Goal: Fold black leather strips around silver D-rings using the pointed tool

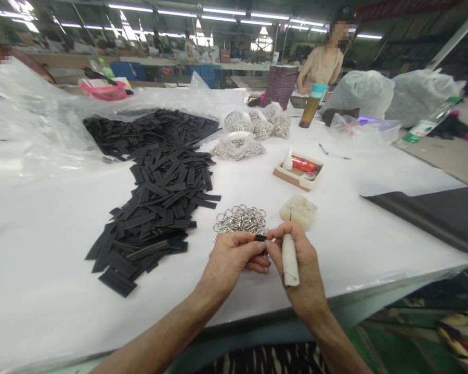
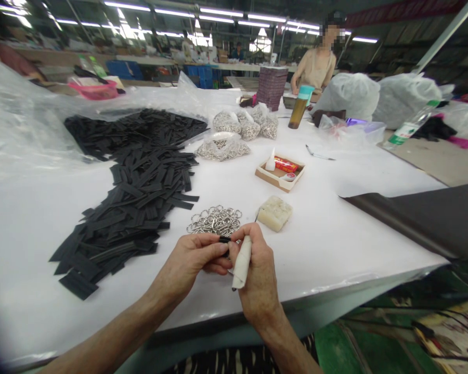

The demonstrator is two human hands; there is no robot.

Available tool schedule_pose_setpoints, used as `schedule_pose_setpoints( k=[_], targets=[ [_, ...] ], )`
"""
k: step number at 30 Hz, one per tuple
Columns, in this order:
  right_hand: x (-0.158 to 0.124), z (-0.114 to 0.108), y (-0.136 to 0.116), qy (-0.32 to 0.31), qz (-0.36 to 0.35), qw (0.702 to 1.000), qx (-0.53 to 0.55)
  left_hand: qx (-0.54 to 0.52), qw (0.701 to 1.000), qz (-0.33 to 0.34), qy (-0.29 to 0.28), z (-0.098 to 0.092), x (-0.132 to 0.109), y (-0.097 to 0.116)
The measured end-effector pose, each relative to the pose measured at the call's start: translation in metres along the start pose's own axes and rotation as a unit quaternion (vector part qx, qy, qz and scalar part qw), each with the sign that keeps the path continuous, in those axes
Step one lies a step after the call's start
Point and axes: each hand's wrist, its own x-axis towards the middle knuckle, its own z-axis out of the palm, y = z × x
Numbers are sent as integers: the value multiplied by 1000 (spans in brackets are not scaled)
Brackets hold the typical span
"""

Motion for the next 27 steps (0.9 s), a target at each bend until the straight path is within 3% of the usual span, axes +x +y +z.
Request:
schedule_pose_setpoints(
  k=[11, 20, 25, 27],
  targets=[
    [0, -3, -1, 12, -1, 1000, 13, -5, 1000, 11, -2, -2, -2, 1],
    [-5, -62, 0, -13, 0, 1000, -11, -26, 999, -27, 0, -4, 3, 1],
    [-4, -79, 5, 75, -43, 993, -80, -10, 999, -36, -23, -2, 6, 4],
    [-1, -82, 4, 77, -38, 992, -91, 9, 998, -45, -35, 1, 7, 8]
  ],
)
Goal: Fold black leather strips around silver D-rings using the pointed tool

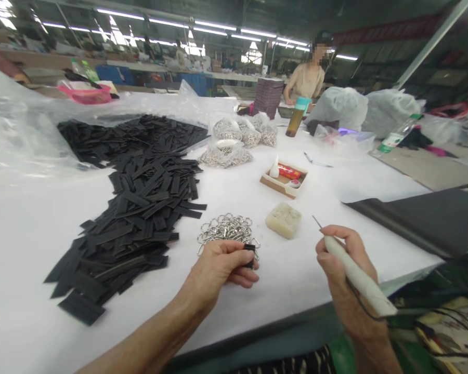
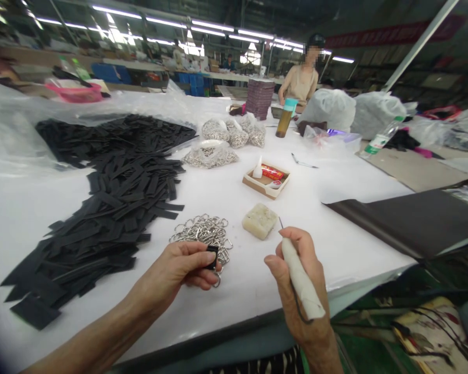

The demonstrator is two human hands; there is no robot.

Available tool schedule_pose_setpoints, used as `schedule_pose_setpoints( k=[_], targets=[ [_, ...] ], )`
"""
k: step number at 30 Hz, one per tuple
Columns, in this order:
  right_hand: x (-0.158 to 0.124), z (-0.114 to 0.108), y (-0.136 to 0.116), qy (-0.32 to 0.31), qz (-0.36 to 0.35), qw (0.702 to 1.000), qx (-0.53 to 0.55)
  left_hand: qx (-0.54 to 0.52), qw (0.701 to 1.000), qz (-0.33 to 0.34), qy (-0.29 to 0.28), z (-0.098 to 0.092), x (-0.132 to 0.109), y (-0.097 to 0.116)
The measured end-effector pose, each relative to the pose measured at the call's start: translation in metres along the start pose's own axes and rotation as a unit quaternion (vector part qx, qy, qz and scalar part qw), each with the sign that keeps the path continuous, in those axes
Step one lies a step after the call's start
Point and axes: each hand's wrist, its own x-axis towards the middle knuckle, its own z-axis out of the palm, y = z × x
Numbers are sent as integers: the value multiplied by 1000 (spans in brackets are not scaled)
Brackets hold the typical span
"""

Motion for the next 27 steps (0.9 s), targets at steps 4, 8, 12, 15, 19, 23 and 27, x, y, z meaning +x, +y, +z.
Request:
schedule_pose_setpoints(
  k=[4, 8, 12, 15, 19, 23, 27],
  targets=[
    [7, -3, 2, 23, -6, 1000, -20, 13, 1000, -15, -17, 12, 7, 10],
    [17, 2, 9, 94, 8, 995, -26, 7, 999, -21, -33, 26, 19, 15],
    [28, 10, 17, 96, 58, 994, 4, -2, 999, -18, -40, 31, 33, 11],
    [36, 14, 22, 111, 55, 992, -4, -11, 999, -25, -31, 28, 41, 6],
    [44, 19, 24, 112, 40, 992, -33, -9, 999, -32, -39, 21, 42, 2],
    [48, 23, 26, 116, 27, 992, -47, -15, 999, -28, -42, 18, 38, 2],
    [50, 26, 28, 116, 14, 991, -62, -19, 998, -25, -49, 18, 37, 3]
  ],
)
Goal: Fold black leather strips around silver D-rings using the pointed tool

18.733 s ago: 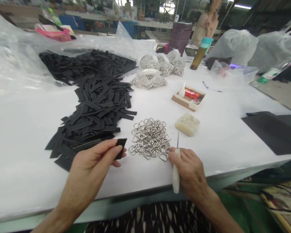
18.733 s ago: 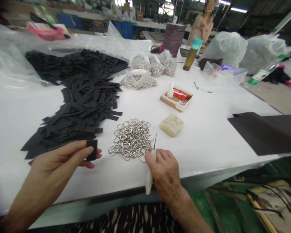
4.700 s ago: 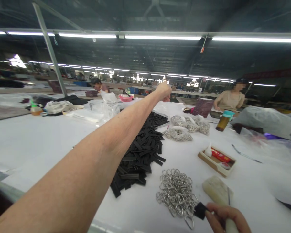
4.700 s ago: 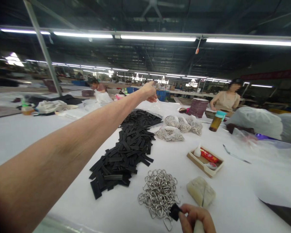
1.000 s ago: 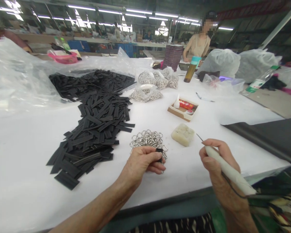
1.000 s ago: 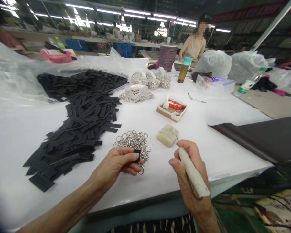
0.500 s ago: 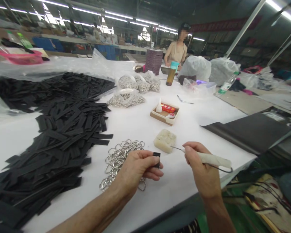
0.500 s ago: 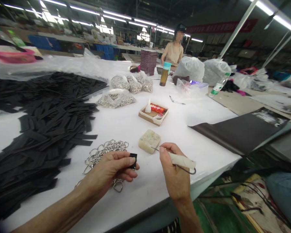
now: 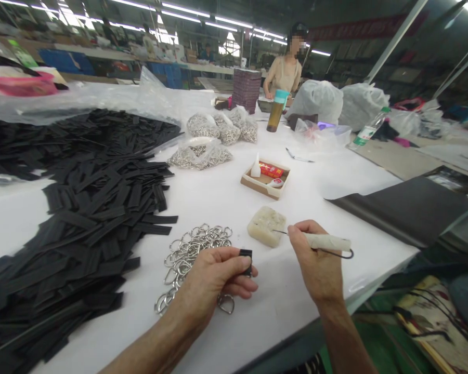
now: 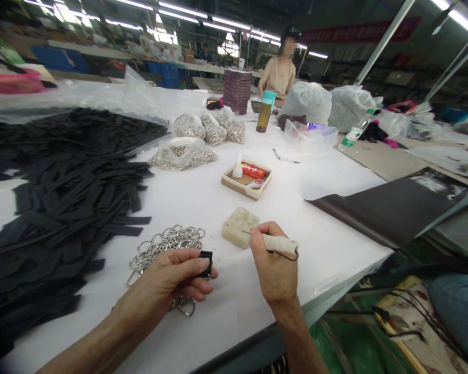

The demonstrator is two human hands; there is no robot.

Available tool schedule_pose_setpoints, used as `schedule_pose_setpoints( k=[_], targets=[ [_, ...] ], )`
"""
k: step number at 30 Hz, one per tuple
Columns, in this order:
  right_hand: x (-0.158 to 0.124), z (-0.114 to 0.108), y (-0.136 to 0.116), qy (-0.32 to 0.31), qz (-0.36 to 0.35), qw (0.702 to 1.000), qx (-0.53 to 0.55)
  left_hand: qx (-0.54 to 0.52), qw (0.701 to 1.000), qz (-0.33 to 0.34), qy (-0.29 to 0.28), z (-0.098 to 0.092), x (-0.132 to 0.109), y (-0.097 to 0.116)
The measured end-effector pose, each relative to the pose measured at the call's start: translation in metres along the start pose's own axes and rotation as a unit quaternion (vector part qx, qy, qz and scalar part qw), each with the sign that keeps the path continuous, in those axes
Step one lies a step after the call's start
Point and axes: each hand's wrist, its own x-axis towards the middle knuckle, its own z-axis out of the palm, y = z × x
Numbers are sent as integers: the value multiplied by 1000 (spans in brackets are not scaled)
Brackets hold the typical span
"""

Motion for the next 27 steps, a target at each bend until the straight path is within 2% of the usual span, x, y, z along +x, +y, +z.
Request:
schedule_pose_setpoints(
  k=[9, 16, 19, 24, 27],
  targets=[
    [0, 6, 6, -22, 16, 1000, -9, 2, 1000, -2, -9, 0, 1, -4],
    [-10, -15, -7, 22, 26, 999, 41, -6, 1000, 2, 0, 2, 1, -4],
    [-16, -21, -8, -8, 60, 992, 115, 7, 1000, 5, 1, 5, -1, -3],
    [-22, -15, -10, -97, 131, 956, 244, 39, 999, 13, -4, 8, -4, 1],
    [-21, -12, -13, -110, 147, 943, 279, 47, 999, 18, -3, 9, -4, 3]
  ],
)
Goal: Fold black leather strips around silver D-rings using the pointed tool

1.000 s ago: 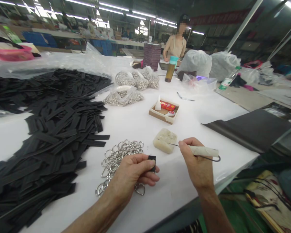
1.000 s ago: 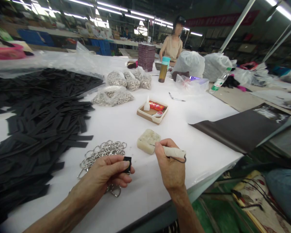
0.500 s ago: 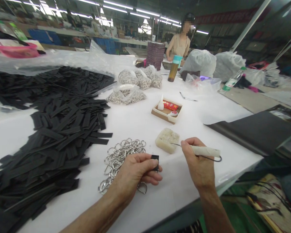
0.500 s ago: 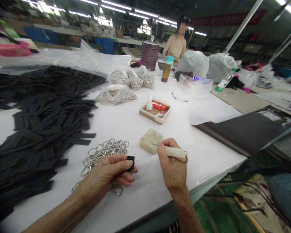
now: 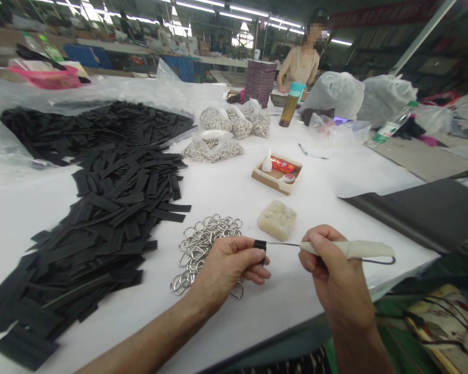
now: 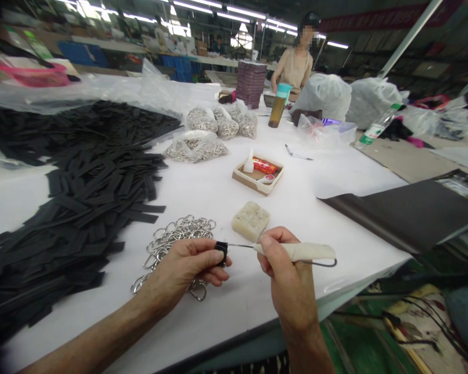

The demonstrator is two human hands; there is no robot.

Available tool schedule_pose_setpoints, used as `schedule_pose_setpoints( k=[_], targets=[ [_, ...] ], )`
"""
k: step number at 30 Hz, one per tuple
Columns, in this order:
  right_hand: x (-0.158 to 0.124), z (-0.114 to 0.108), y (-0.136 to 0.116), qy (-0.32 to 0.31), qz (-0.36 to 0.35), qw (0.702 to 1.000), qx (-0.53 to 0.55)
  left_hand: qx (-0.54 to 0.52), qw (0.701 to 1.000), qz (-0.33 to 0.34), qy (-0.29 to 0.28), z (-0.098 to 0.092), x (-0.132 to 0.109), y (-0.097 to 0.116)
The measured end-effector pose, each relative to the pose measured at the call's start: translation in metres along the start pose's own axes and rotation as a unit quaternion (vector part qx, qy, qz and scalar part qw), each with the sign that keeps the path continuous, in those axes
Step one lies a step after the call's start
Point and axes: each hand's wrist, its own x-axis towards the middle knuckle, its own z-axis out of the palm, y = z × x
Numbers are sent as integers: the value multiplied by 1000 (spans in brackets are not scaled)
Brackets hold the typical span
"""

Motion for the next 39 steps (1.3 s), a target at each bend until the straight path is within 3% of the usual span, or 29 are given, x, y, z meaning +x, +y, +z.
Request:
schedule_pose_setpoints(
  k=[15, 27, 34, 39],
  targets=[
    [6, 4, 8, -37, 23, 999, 23, 9, 1000, 4, -8, 1, -2, 3],
    [20, 9, 0, -84, 60, 994, 45, 46, 998, -7, -33, -1, -5, 3],
    [32, -4, -13, -4, 1, 998, 64, 30, 999, -17, -36, -4, -3, 0],
    [23, -10, -14, 12, 18, 997, 76, 11, 999, -14, -28, -6, -1, -3]
  ],
)
